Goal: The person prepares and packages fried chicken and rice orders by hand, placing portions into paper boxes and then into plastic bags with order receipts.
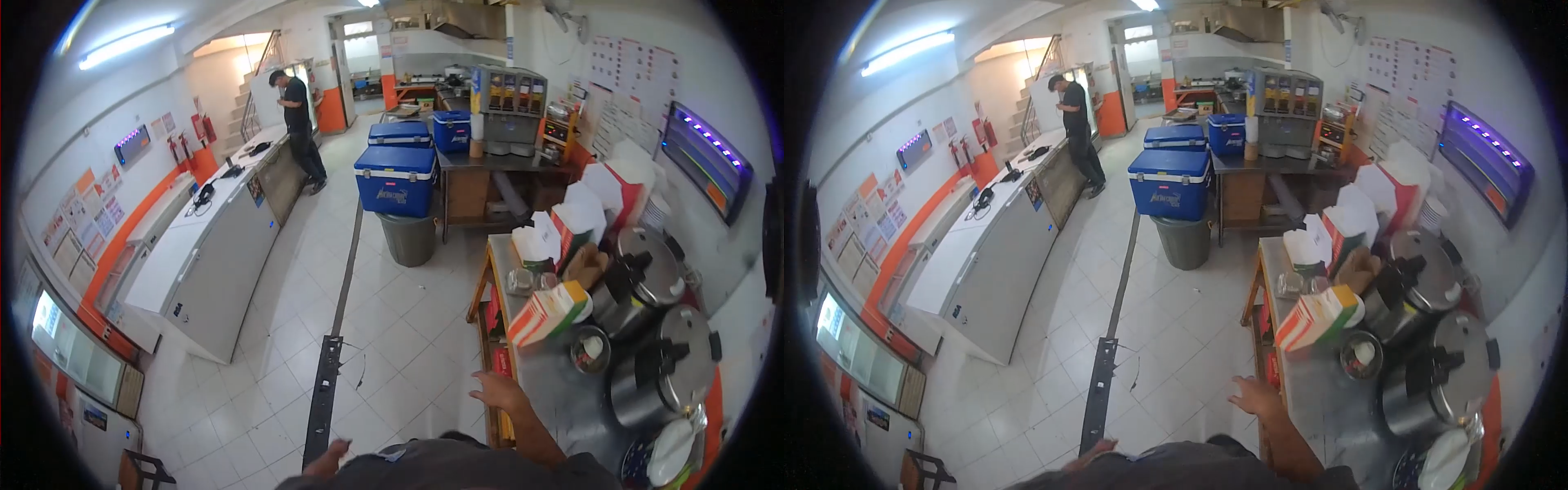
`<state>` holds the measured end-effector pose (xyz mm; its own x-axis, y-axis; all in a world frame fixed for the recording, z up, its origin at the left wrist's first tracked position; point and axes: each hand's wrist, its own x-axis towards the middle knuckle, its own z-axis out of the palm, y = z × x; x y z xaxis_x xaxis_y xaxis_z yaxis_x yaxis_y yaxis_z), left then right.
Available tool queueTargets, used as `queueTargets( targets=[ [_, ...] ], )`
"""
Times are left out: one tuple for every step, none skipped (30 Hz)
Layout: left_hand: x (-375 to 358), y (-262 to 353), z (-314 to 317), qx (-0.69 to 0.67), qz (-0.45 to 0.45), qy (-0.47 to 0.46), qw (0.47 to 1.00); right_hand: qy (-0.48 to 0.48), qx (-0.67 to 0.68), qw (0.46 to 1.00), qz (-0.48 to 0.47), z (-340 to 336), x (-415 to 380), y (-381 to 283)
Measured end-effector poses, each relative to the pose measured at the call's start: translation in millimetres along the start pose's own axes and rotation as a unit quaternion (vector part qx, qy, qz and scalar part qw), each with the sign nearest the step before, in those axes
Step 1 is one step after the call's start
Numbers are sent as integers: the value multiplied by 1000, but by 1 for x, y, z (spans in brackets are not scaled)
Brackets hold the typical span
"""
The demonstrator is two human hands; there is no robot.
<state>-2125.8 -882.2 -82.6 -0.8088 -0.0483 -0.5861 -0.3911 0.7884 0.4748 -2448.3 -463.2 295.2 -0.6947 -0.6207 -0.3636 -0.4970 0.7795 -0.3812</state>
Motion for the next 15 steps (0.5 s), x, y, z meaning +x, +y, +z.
queueTargets(
  targets=[
    [38,2,-25,225,184,119,949,8,32,999,25,-3,13,12],
    [101,28,-43,190,119,27,974,1,34,999,24,-1,27,26],
    [142,65,-82,60,58,10,996,-6,65,997,40,2,44,41],
    [163,136,-146,-73,-4,11,997,-10,96,994,57,2,65,52],
    [194,166,-170,-86,42,50,994,-10,98,994,56,3,89,61],
    [253,183,-185,-142,-19,95,985,-23,87,994,54,2,114,71],
    [277,218,-217,-185,21,96,978,-42,81,994,57,6,136,83],
    [337,216,-220,-200,84,109,970,-60,86,993,47,0,161,89],
    [344,246,-245,-250,74,95,961,-77,94,992,42,-15,190,92],
    [340,295,-286,-296,65,76,950,-45,74,996,21,-31,217,96],
    [344,313,-297,-283,68,47,956,-14,56,998,3,-49,243,95],
    [352,324,-315,-294,93,21,951,-13,70,997,-1,-89,265,87],
    [372,327,-339,-305,118,3,945,-7,83,996,-12,-130,295,80],
    [390,322,-356,-290,121,-9,949,25,56,998,-11,-157,323,79],
    [401,305,-359,-321,99,-7,942,52,26,998,-9,-179,346,79]
  ],
)
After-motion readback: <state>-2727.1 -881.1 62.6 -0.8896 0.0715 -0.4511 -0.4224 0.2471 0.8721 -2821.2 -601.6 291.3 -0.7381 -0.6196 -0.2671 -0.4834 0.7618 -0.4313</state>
